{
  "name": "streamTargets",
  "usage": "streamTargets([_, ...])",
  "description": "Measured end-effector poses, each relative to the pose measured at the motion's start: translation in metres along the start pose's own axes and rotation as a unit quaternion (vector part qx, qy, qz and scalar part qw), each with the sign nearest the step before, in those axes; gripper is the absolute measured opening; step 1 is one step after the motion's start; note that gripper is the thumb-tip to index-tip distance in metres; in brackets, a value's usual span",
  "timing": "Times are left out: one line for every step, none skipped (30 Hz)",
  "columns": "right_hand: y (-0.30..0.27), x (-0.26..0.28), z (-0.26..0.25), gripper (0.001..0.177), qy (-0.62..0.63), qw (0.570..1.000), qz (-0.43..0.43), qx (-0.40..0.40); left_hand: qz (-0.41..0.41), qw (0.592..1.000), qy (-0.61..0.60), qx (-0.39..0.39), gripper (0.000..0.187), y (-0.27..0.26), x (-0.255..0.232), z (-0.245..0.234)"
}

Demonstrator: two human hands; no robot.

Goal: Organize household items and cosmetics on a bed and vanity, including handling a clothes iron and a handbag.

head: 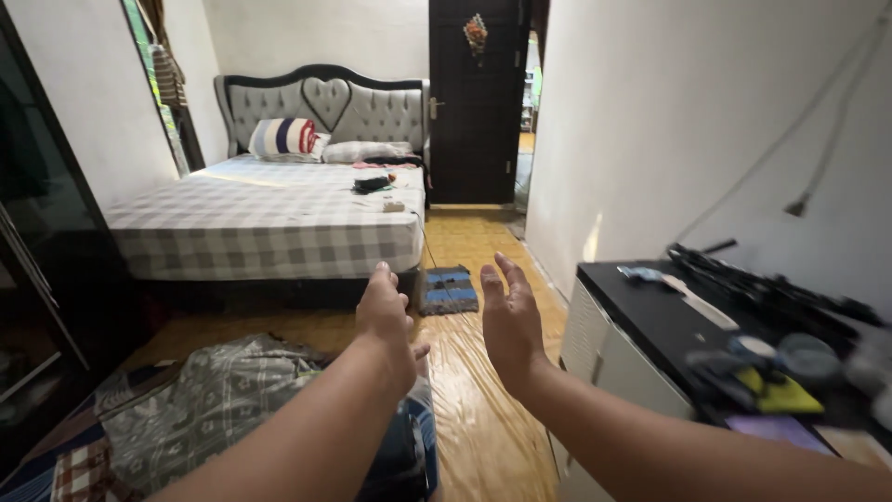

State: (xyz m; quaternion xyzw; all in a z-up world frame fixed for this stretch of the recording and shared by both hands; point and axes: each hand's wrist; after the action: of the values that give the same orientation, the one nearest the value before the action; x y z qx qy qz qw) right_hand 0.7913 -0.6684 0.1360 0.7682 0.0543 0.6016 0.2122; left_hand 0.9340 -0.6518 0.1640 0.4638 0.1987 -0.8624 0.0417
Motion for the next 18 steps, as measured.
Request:
streamTargets([0.018,-0.003,0.010,0.063,0.002,1.000,-0.005,0.003,0.005,1.000,-0.003,-0.001,0.073,0.022,-0.004,0.003])
streamTargets([0.036,-0.007,0.018,0.063,-0.009,1.000,0.010,0.009,0.008,1.000,-0.008,0.006,0.073,0.044,-0.007,0.007])
streamTargets([0.056,-0.012,0.025,0.063,-0.020,0.999,0.025,0.015,0.010,1.000,-0.014,0.013,0.073,0.068,-0.010,0.013])
streamTargets([0.077,-0.022,0.031,0.063,-0.018,0.999,0.023,0.012,0.013,1.000,-0.013,0.017,0.073,0.083,-0.017,0.023])
streamTargets([0.100,-0.031,0.037,0.063,-0.037,0.999,0.008,0.009,0.000,1.000,-0.009,0.001,0.072,0.097,-0.025,0.034])
streamTargets([0.131,-0.037,0.043,0.062,-0.055,0.998,-0.016,0.002,-0.006,1.000,-0.009,-0.009,0.071,0.115,-0.037,0.049])
streamTargets([0.166,-0.032,0.046,0.062,-0.054,0.998,-0.026,-0.003,0.002,1.000,-0.011,-0.001,0.071,0.141,-0.052,0.069])
streamTargets([0.181,-0.039,0.048,0.062,-0.052,0.998,-0.025,-0.004,0.018,1.000,-0.014,0.013,0.072,0.160,-0.051,0.075])
streamTargets([0.194,-0.047,0.050,0.062,-0.050,0.998,-0.023,-0.004,0.034,0.999,-0.018,0.027,0.074,0.178,-0.048,0.081])
streamTargets([0.208,-0.060,0.051,0.062,-0.053,0.998,-0.019,-0.006,0.028,0.999,-0.017,0.028,0.074,0.192,-0.045,0.090])
streamTargets([0.221,-0.072,0.052,0.061,-0.043,0.999,-0.020,-0.014,0.018,0.999,-0.003,0.034,0.073,0.205,-0.042,0.099])
streamTargets([0.240,-0.077,0.055,0.061,-0.031,0.999,-0.033,-0.028,0.018,0.999,0.008,0.048,0.072,0.218,-0.047,0.111])
streamTargets([0.257,-0.072,0.057,0.061,-0.032,0.998,-0.041,-0.035,0.023,0.998,0.006,0.057,0.072,0.233,-0.054,0.122])
streamTargets([0.263,-0.075,0.055,0.061,-0.029,0.999,-0.013,-0.027,0.014,0.999,0.008,0.051,0.072,0.246,-0.050,0.130])
streamTargets([0.270,-0.079,0.053,0.061,-0.026,0.999,0.016,-0.020,0.004,0.999,0.010,0.045,0.072,0.259,-0.045,0.138])
streamTargets([0.283,-0.088,0.051,0.061,-0.030,0.999,0.018,-0.028,0.000,0.999,0.012,0.052,0.072,0.275,-0.042,0.146])
streamTargets([0.297,-0.098,0.050,0.061,-0.038,0.998,0.021,-0.039,-0.003,0.998,0.011,0.056,0.072,0.292,-0.038,0.154])
streamTargets([0.308,-0.108,0.047,0.061,-0.047,0.997,0.028,-0.052,-0.009,0.998,0.013,0.059,0.071,0.307,-0.033,0.163])
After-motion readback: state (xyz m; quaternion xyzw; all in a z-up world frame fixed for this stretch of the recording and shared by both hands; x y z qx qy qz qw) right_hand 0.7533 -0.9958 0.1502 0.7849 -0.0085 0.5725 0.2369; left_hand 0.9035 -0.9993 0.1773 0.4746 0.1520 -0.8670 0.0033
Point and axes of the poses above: each hand's wrist, its own y-axis towards the middle knuckle, its own z-axis out of the palm, x = y × z, and after that the axes turned 7 degrees about -y, right-handed
